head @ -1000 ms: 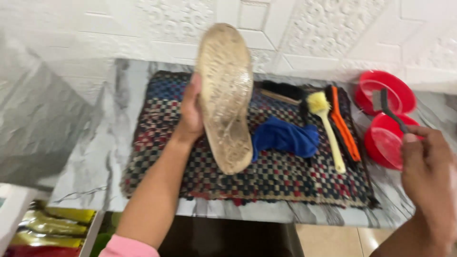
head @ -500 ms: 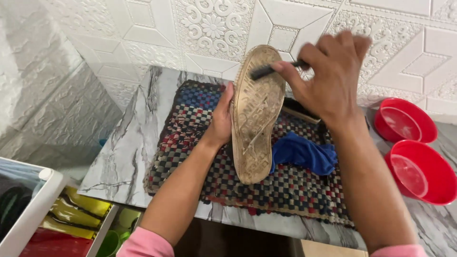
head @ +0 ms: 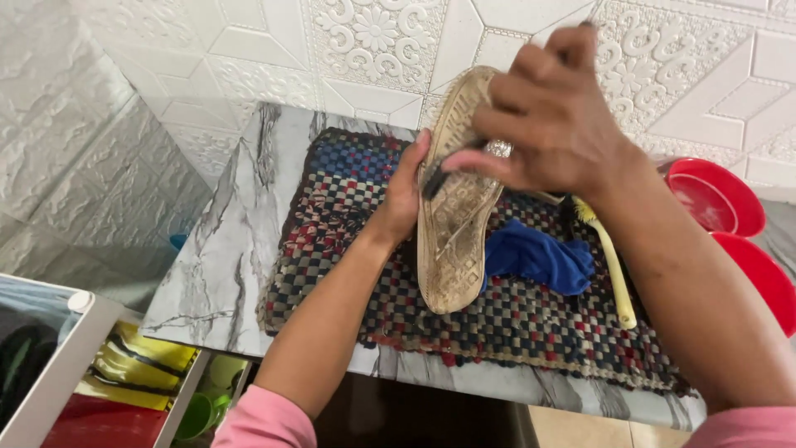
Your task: Cleaning the sole of a black sneaker using a brush and cleaning solution on a countertop.
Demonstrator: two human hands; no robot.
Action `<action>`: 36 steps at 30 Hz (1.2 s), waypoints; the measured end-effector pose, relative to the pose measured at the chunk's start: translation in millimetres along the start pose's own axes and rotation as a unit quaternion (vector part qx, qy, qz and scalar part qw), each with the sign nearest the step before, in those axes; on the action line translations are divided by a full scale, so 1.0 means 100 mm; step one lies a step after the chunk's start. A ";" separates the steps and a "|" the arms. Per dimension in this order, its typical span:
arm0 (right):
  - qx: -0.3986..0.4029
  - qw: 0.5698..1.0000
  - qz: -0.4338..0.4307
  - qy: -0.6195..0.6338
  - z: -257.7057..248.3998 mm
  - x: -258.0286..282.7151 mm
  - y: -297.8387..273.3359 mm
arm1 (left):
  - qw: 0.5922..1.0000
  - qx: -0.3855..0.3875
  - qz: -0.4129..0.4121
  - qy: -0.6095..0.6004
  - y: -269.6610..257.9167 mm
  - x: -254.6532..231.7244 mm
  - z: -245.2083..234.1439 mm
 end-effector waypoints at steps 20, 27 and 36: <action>0.070 0.996 -0.041 -0.030 -0.08 0.04 -0.12 | 0.996 -0.031 -0.082 0.017 0.01 -0.02 0.06; 0.070 0.995 0.001 -0.066 -0.01 0.03 -0.19 | 0.991 -0.017 -0.125 0.045 -0.03 -0.09 0.10; 0.062 0.996 -0.054 0.023 -0.19 0.30 0.04 | 0.989 0.027 -0.050 -0.133 0.06 0.02 0.10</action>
Point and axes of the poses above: each hand's wrist, its own y-axis towards the middle knuckle, its own z-axis out of the palm, x = y × z, the point moved 3 cm from there along y, towards the middle knuckle, and after that the axes turned 2 degrees about -y, right-handed, at the moved point
